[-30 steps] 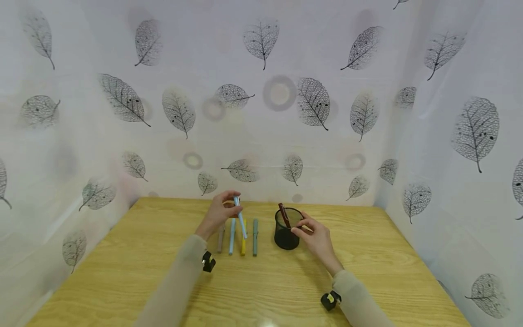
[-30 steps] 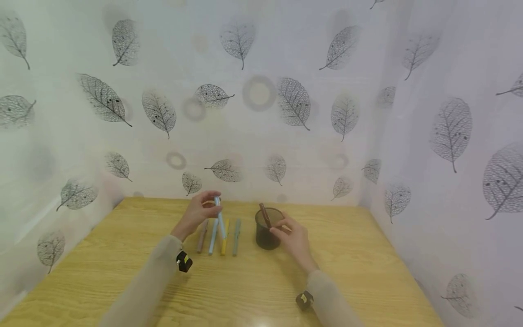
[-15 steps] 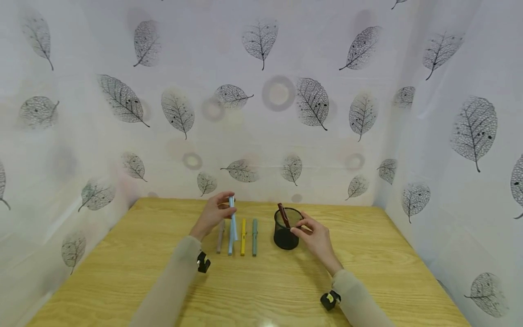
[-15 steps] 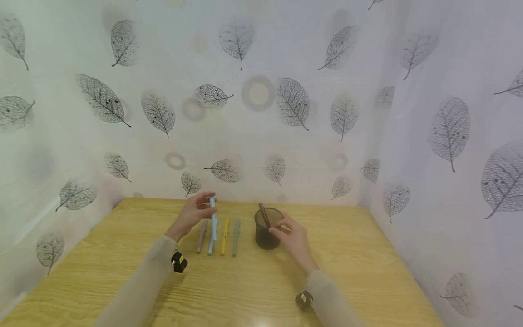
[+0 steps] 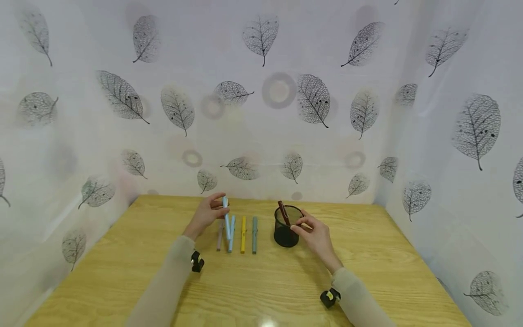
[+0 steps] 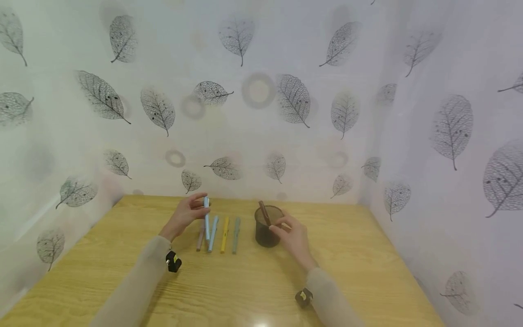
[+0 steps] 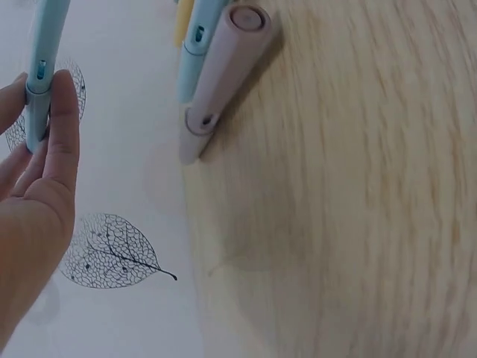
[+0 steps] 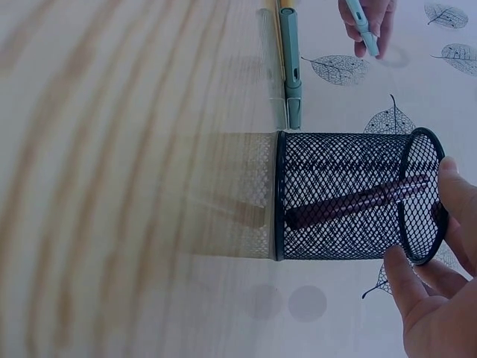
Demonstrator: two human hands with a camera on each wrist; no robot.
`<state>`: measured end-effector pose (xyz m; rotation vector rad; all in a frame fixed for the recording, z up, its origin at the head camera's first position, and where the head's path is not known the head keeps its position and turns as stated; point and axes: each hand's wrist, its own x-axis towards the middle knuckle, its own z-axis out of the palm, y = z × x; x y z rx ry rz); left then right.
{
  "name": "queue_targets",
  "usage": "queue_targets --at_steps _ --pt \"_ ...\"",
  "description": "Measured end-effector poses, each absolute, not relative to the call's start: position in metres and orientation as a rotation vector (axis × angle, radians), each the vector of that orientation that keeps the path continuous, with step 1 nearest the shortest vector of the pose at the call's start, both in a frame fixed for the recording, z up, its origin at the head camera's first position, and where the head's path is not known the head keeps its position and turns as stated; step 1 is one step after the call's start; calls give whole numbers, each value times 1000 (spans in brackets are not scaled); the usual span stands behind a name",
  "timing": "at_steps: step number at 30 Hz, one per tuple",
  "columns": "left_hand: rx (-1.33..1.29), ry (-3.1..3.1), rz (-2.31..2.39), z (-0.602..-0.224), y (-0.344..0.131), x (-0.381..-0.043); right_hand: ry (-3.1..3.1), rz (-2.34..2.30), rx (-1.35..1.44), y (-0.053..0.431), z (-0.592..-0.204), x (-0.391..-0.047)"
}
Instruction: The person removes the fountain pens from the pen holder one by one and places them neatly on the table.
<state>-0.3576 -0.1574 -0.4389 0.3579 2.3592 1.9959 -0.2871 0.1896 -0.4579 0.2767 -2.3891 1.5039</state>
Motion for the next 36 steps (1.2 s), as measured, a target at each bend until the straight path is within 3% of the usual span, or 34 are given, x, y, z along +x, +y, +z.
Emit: queue_targets --at_steps 36 --pt "343 2354 1743 -450 -208 -365 -2397 1520 248 189 -458 -288"
